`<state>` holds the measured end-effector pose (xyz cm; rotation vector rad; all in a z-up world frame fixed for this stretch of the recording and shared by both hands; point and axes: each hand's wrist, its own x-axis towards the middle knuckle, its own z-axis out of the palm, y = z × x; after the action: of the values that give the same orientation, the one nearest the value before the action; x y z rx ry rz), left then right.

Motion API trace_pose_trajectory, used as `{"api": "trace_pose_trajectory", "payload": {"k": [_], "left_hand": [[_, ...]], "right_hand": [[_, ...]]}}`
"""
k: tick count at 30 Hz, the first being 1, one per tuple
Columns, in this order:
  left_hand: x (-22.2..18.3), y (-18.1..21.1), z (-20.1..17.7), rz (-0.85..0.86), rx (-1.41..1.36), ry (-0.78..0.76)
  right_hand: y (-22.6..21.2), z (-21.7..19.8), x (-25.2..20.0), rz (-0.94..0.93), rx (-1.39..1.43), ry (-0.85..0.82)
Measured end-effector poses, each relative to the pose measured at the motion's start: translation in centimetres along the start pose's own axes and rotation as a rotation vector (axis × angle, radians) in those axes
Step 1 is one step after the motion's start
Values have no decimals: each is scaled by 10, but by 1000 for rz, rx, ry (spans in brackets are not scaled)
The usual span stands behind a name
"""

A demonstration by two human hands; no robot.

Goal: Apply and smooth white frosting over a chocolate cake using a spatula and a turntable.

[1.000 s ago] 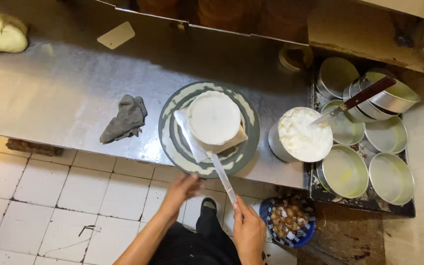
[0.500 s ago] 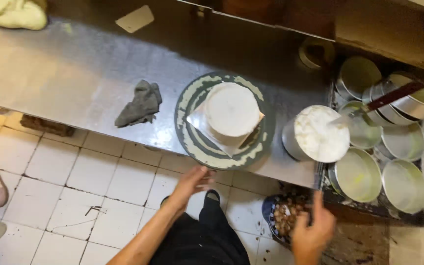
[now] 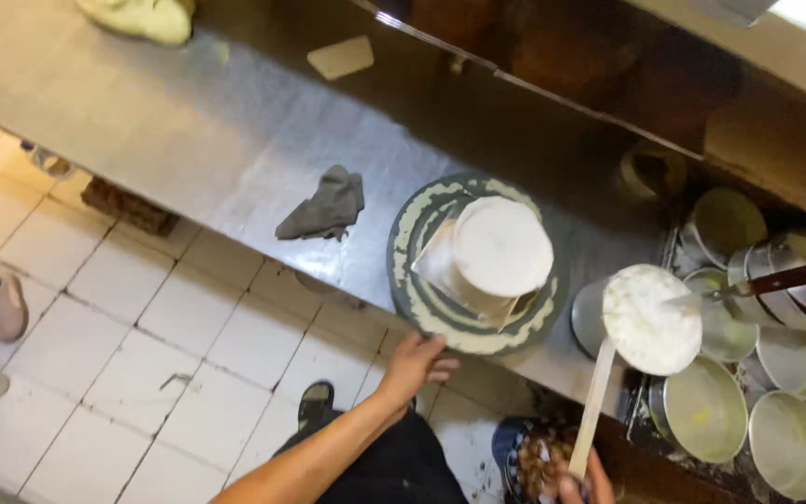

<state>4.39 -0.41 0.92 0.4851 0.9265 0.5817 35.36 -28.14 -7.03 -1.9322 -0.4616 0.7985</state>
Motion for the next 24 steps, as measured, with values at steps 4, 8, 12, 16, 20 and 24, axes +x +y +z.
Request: {"api": "trace_pose_trajectory", "payload": {"k": [4,8,12,16,20,24], "left_hand": [[9,-12,4,-47,64,-75],[6,-8,3,-96,119,-69],[-13,24,6,-132,319,-83],[-8,42,2,-73,227,20],[-12,86,5,90,59,153],[1,91,-5,129,46,168]], "right_hand": [[-66,17,-31,17,90,-110],[-175,58,-82,42,110,123],[-148,59,-72,159,116,150],[-153,78,-85,272,213,123],[-163,86,-93,310,218,87],[-169,85,-96,355,232,101]]}}
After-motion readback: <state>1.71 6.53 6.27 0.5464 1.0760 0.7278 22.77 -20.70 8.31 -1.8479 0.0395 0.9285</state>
